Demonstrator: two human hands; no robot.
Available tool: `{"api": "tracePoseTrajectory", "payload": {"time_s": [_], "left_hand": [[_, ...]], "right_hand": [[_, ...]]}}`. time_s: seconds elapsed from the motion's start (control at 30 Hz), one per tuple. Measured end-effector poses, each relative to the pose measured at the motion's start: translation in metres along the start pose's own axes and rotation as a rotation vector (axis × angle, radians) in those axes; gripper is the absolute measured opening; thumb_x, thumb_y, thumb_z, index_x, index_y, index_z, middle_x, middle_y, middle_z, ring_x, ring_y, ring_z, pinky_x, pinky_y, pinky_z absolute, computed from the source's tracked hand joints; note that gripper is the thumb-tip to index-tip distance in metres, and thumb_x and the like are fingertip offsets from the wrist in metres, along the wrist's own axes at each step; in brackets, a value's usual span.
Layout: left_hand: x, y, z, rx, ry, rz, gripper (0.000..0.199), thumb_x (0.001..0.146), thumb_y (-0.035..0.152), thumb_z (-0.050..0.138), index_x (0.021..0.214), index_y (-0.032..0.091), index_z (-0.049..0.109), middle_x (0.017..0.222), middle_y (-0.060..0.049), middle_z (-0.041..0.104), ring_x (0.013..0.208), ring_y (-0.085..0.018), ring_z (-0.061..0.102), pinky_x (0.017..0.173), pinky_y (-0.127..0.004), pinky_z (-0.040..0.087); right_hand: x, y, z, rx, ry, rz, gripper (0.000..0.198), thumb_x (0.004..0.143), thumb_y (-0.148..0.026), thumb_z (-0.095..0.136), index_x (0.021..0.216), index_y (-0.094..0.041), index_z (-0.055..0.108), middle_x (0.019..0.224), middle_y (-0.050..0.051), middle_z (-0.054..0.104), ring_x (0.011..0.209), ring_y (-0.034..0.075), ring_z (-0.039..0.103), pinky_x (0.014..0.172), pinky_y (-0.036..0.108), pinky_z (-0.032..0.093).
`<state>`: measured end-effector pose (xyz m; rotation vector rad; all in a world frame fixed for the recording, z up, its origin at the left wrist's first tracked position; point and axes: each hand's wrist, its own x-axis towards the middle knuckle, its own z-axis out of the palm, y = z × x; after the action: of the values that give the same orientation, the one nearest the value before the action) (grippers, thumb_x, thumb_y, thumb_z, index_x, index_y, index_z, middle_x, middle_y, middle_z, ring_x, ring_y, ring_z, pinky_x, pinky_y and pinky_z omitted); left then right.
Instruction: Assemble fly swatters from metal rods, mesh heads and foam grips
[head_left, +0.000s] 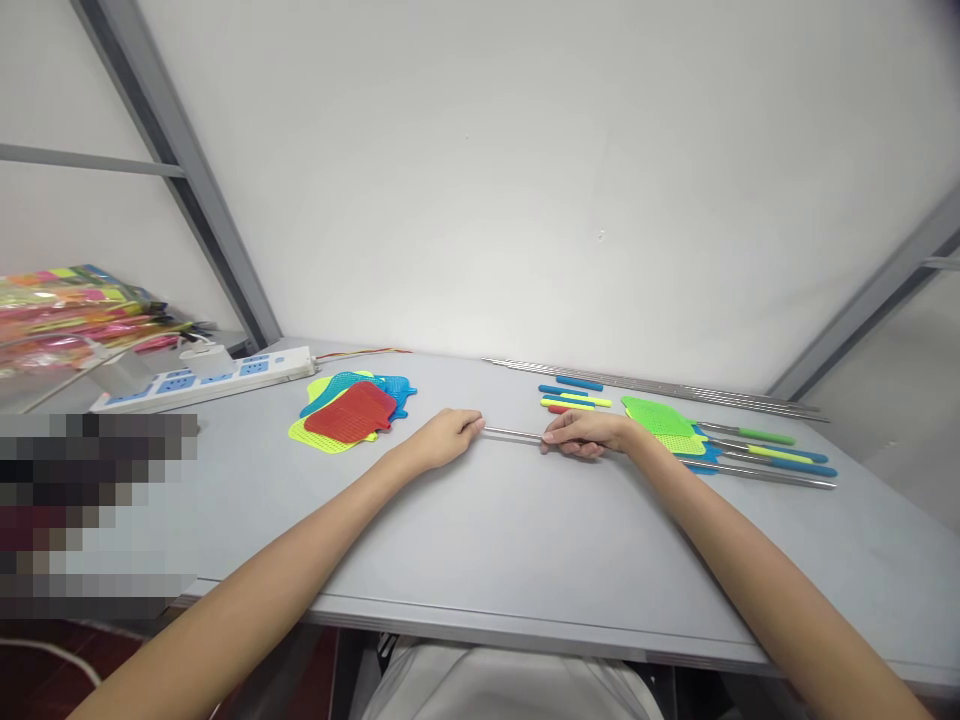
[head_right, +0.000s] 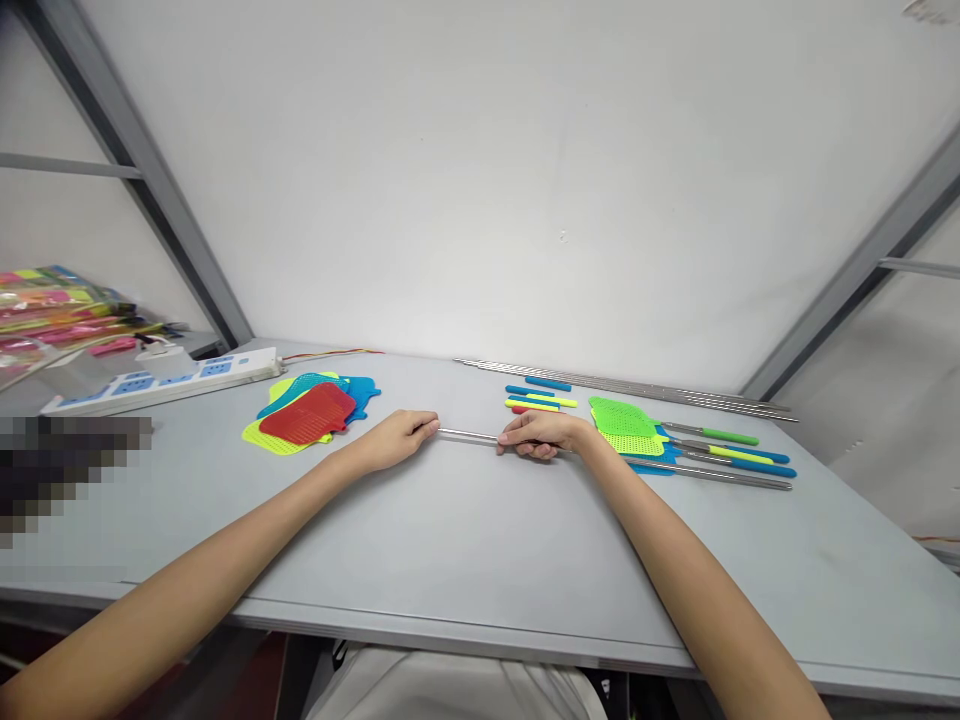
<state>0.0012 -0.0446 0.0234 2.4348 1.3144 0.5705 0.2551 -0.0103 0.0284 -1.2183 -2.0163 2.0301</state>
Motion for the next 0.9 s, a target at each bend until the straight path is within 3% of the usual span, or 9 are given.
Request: {"api": "tracePoseTrajectory", "payload": {"time_s": [0.9], "left_hand": [[-0.0024, 0.0002, 0.0027, 0.115, -0.102, 0.061, 0.032, 0.081, 0.036, 0.023, 0.061, 0.019, 0.041, 0.055, 0.001, 0.045, 0.058, -0.013, 0.043, 0.056, -0.023, 0.028]], "right_hand": [[0.0001, 0.0021, 0.0006, -0.063, -0.003, 0.014, 0.033, 0.070, -0.041, 0.053, 0.085, -0.012, 0.058, 0.043, -0.009, 0.028, 0.031, 0.000, 0.021, 0.026, 0.013, 0.013]]}}
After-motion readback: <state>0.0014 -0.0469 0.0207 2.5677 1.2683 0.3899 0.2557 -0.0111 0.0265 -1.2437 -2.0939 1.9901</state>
